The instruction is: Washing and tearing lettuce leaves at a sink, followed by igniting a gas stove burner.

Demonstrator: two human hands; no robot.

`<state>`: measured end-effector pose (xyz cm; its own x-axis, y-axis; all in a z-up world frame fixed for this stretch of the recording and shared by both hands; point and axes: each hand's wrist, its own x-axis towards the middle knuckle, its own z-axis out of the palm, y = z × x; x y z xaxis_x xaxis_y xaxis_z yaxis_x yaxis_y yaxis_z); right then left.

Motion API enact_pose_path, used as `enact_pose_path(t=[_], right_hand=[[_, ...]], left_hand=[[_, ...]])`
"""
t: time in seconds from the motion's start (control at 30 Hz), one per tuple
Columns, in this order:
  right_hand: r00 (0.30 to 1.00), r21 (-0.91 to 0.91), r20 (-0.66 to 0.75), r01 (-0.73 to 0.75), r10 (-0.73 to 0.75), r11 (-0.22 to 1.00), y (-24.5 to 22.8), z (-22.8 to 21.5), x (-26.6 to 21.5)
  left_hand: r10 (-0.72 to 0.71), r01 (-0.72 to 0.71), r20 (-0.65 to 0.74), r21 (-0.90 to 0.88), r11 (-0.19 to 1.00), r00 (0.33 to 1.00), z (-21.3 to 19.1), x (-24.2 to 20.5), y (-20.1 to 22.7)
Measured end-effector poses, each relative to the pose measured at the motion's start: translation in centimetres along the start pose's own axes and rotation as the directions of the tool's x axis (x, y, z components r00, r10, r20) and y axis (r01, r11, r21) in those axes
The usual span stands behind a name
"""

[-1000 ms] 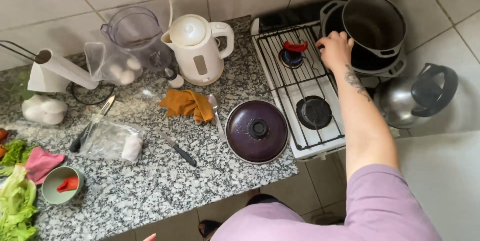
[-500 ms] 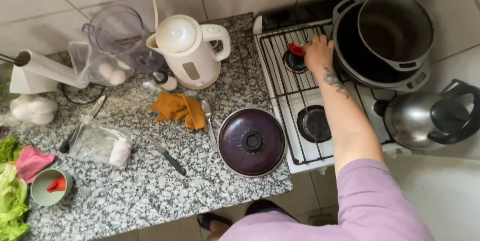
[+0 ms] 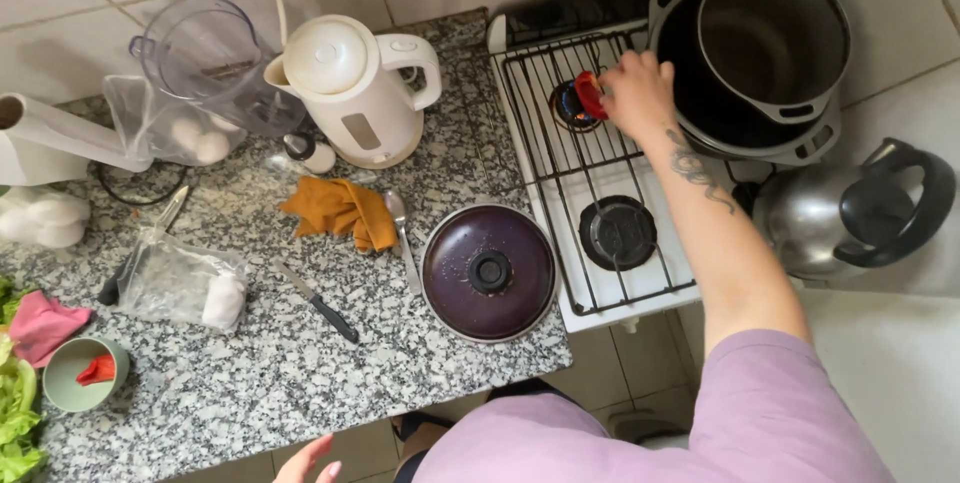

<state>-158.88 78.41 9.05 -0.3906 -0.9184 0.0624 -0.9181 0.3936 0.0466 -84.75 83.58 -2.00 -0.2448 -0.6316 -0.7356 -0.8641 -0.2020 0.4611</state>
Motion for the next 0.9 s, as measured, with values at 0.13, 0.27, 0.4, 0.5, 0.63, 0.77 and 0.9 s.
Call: enact_pose_path(t=[0.13,0.27,0.4,0.5,0.63,0.77,0.9], right_hand=[[0.986,0.114,-0.165,0.039,-0.02,0.993,0.3,-5.2,-5.2],[0.927,0.243,-0.369,0.02,0.074,0.97,0.9,-7.4,-12.4],[0.923,0.378,-0.266,-0.165,0.278,0.911,0.5,-5.1,-20.6],[0.892,0.465,-0.237,-0.244,0.385,0.851,-2.3,-4.6,-26.2],[0.857,0.521,-0.145,-0.359,0.494,0.775,-6.1,-4.5,-31.9],[0.817,0.51,-0.206,-0.38,0.538,0.772,-8.8,-5.6,-35.0],[0.775,0.54,-0.238,-0.396,0.585,0.743,-9.1,-6.2,-35.3]], left_hand=[[-0.045,0.058,-0.092,0.15,0.987,0.995,-1.6,-5.3,12.0],[0.119,-0.098,-0.097,0.2,0.975,0.988,-2.1,-4.7,15.2],[0.088,-0.102,0.053,0.378,0.92,0.995,-4.2,-3.2,18.4],[0.234,-0.265,0.127,0.389,0.882,0.964,-5.6,-2.7,21.8],[0.263,-0.326,0.197,0.475,0.817,0.945,-6.5,-1.8,25.9],[0.447,-0.515,0.257,0.433,0.739,0.857,-6.7,-0.8,29.9],[0.61,-0.628,0.148,0.181,0.757,0.778,-5.9,0.3,33.6]])
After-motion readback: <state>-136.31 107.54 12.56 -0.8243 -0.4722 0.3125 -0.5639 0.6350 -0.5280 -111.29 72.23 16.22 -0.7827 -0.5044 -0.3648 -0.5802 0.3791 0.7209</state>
